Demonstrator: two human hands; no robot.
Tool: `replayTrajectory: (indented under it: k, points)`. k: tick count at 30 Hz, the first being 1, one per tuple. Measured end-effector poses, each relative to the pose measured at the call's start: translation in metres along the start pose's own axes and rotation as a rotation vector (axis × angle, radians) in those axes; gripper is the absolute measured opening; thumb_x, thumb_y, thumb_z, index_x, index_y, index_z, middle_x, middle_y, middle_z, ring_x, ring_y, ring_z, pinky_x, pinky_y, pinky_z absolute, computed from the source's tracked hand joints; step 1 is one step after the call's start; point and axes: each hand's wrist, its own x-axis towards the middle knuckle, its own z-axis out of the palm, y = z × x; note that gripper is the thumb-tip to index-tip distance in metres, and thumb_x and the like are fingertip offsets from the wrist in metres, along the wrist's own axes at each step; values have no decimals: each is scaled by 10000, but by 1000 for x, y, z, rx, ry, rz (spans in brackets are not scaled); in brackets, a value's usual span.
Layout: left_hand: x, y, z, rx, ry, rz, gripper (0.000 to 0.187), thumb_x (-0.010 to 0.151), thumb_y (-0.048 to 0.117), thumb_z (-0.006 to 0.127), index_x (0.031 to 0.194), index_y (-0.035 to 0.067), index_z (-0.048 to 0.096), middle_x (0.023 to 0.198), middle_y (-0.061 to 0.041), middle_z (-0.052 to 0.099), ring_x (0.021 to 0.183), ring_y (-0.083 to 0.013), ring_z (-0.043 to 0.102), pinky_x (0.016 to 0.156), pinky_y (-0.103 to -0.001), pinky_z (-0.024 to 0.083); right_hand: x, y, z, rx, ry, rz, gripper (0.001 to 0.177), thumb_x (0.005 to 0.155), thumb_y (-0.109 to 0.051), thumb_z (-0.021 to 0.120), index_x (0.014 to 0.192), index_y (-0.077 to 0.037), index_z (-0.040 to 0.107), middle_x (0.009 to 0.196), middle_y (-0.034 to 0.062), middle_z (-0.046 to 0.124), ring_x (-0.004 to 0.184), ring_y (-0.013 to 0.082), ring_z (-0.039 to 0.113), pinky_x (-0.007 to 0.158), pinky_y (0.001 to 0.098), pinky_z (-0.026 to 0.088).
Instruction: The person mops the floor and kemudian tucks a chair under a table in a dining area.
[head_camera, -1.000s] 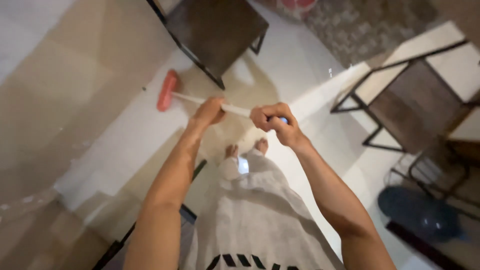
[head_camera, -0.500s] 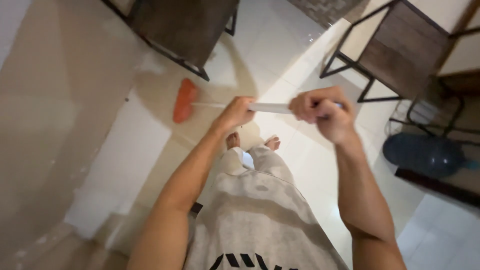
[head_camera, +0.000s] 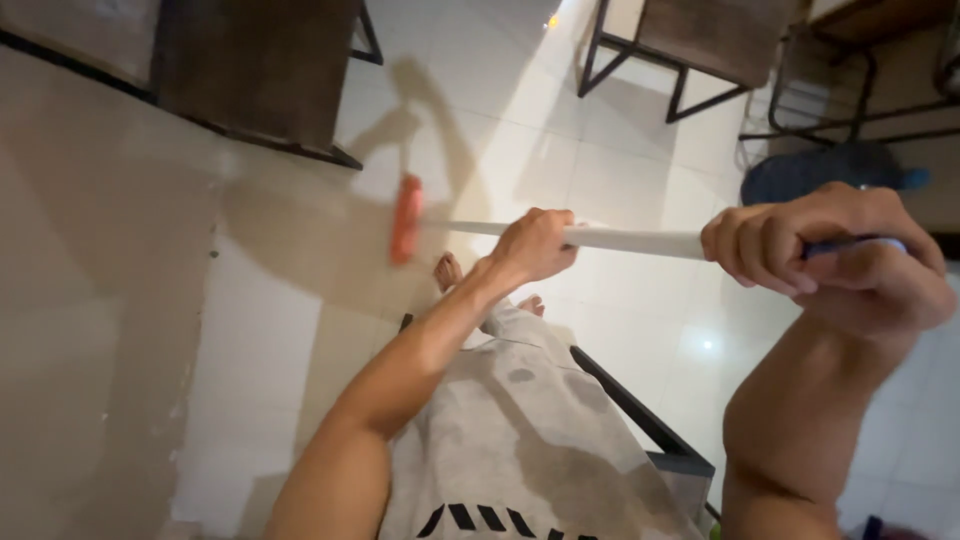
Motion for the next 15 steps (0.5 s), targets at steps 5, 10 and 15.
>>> replayTrajectory:
  k: [5, 10, 15]
  points:
    - [-14, -34, -8, 87, 62, -96, 154, 829, 177, 687, 910, 51, 721, 827, -214, 730, 809, -394, 723, 755, -472, 575, -8, 73, -17, 152, -101, -166, 123, 778, -165, 450, 667, -113, 466, 595, 34, 423, 566, 193, 379, 617, 399, 376]
    - [-33, -137, -27, 199, 176, -245, 210, 767, 157, 704, 963, 113, 765, 917, -188, 743, 884, -396, 712, 795, -478, 562, 42, 163, 23, 302, -19, -273, 248, 780, -171, 516, 609, -32, 402, 586, 97, 440, 581, 244, 393, 642, 435, 339]
    - [-52, -264, -28, 353, 357, -87, 111, 746, 119, 707, 814, 35, 683, 864, -234, 700, 849, -452, 666, 757, -509, 546, 67, 240, 57, 286, -35, -182, 187, 687, -159, 521, 601, -18, 434, 588, 85, 469, 640, 256, 466, 813, 422, 464]
